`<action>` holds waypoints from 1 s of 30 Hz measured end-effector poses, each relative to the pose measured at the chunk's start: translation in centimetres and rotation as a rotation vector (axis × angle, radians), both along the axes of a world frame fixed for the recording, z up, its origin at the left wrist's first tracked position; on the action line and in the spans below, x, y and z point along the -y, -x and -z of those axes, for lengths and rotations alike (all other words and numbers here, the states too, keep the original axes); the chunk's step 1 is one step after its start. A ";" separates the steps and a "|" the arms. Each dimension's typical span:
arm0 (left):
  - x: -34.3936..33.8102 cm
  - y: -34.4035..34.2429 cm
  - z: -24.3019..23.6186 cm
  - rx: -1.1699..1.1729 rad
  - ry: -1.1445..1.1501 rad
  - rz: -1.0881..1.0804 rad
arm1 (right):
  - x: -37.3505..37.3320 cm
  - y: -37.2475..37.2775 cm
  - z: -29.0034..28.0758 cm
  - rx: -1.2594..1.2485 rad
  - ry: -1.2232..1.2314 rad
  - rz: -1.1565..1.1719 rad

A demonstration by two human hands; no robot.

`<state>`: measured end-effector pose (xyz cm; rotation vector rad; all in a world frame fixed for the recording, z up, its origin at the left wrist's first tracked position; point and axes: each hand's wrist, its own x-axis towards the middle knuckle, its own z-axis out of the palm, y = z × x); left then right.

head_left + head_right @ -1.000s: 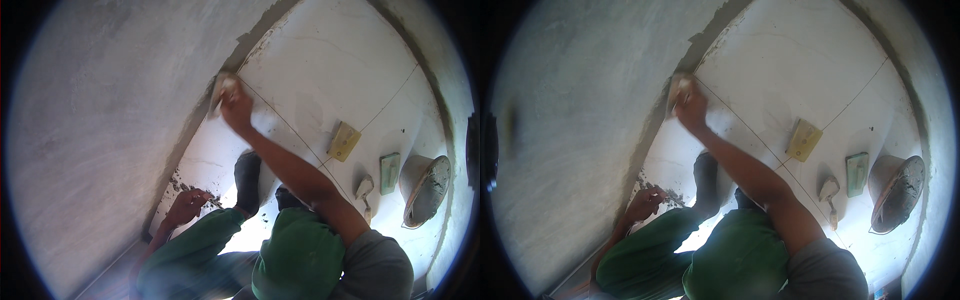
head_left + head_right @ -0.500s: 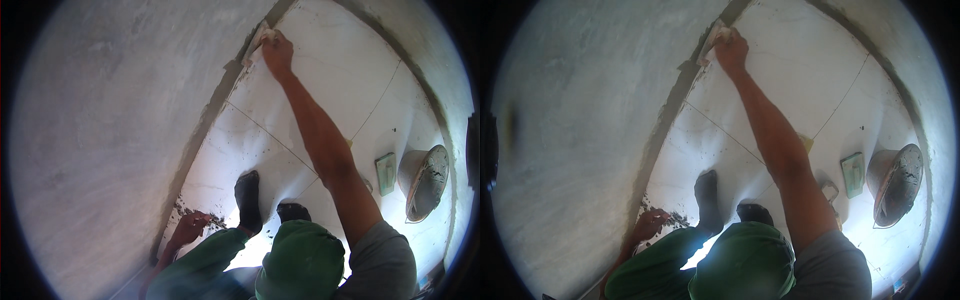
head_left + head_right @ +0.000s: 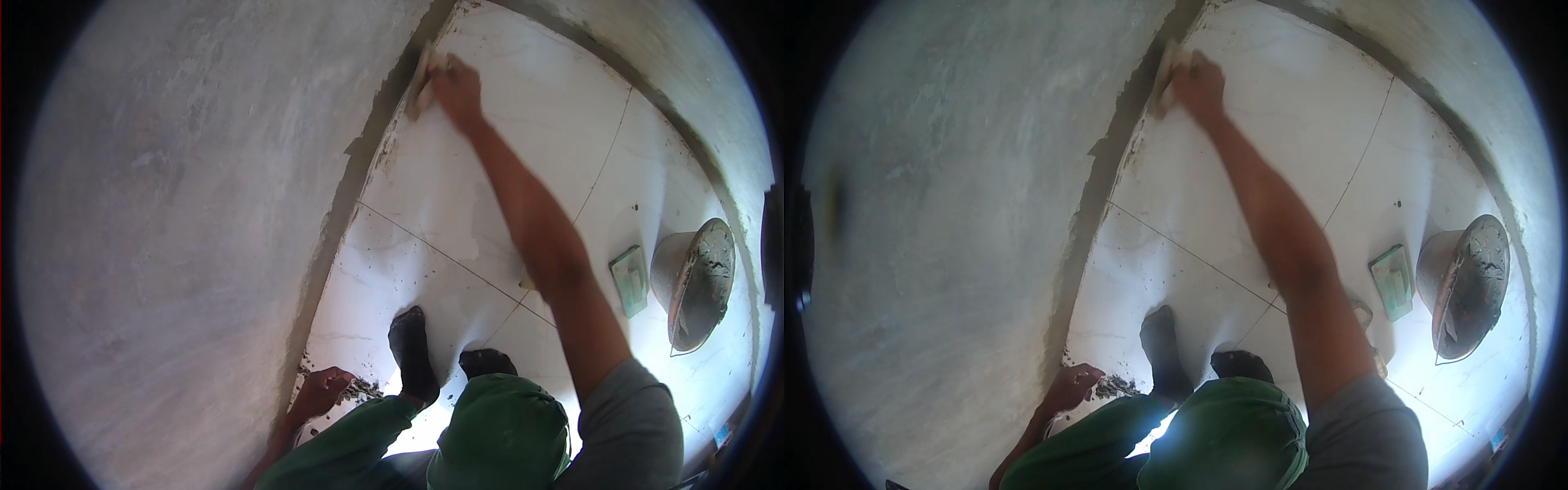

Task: The person applies grout from a bucket to the joint between floor tiles and a wall using a trowel. They pick up a pair of glasses from the floor and use a sponge to wipe away excess material from the tiled surface.

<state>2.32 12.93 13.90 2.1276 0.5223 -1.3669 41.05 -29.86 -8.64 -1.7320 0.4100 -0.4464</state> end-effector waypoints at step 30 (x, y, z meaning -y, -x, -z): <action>-2.2 0.0 1.5 -0.048 -0.021 -0.036 | 4.5 -7.0 0.1 -0.112 -0.182 -0.174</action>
